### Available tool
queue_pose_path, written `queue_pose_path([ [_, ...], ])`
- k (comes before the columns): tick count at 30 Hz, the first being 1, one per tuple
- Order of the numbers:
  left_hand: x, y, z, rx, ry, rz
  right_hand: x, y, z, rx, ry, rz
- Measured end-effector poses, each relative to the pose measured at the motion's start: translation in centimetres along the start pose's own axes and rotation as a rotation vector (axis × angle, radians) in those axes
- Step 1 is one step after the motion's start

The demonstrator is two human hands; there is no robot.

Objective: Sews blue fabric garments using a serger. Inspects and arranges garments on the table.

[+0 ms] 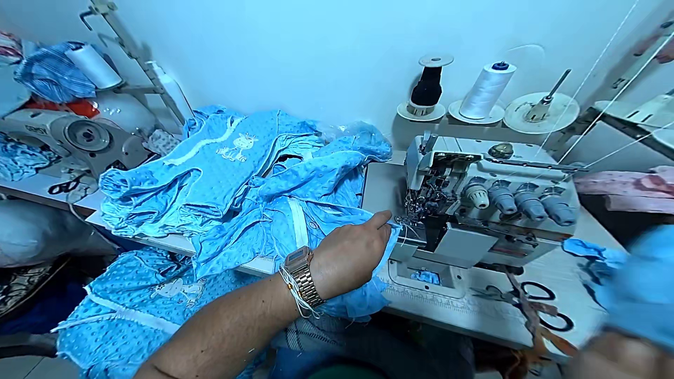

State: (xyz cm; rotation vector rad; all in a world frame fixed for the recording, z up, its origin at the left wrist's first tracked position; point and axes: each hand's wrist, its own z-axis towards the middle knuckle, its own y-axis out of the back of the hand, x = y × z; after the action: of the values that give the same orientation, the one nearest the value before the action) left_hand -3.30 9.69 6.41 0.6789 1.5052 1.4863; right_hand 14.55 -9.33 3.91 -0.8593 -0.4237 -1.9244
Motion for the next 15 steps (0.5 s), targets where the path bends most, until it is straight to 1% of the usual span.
queue_pose_path([
  [1, -0.2, 0.1, 0.3, -0.021, 0.003, -0.015, 0.6, -0.9, -0.3, 0.206, -0.088, 0.005],
  [2, -0.5, 0.3, 0.5, -0.032, 0.010, -0.027, 0.6, -2.4, 0.0, 0.400, -0.213, 0.050],
  [3, -0.9, 0.3, 0.7, -0.038, 0.026, -0.041, -0.1, -4.2, 0.8, 0.495, -0.324, 0.107],
  [5, -1.4, -0.1, 0.6, -0.093, 0.030, -0.049, -2.0, -7.0, 1.9, 0.431, -0.506, 0.212],
  [6, -1.4, -0.4, 0.5, -0.132, 0.032, -0.031, -3.3, -7.3, 2.0, 0.388, -0.541, 0.341],
  [7, -1.3, -0.8, 0.4, -0.178, 0.029, -0.013, -4.4, -7.3, 2.2, 0.366, -0.558, 0.436],
  [8, -1.2, -1.4, 0.2, -0.228, 0.019, 0.001, -5.0, -7.5, 2.6, 0.345, -0.572, 0.476],
  [9, -1.1, -2.1, 0.1, -0.292, -0.007, 0.013, -5.4, -7.7, 3.0, 0.316, -0.571, 0.482],
  [11, -1.2, -3.2, -0.2, -0.363, -0.031, 0.027, -6.5, -8.4, 3.2, 0.270, -0.568, 0.459],
  [12, -1.2, -3.6, -0.3, -0.372, -0.037, 0.033, -7.0, -8.5, 3.1, 0.290, -0.593, 0.444],
  [15, -1.0, -4.4, -0.6, -0.375, -0.071, 0.025, -7.7, -7.8, 4.0, 0.482, -0.732, 0.413],
])
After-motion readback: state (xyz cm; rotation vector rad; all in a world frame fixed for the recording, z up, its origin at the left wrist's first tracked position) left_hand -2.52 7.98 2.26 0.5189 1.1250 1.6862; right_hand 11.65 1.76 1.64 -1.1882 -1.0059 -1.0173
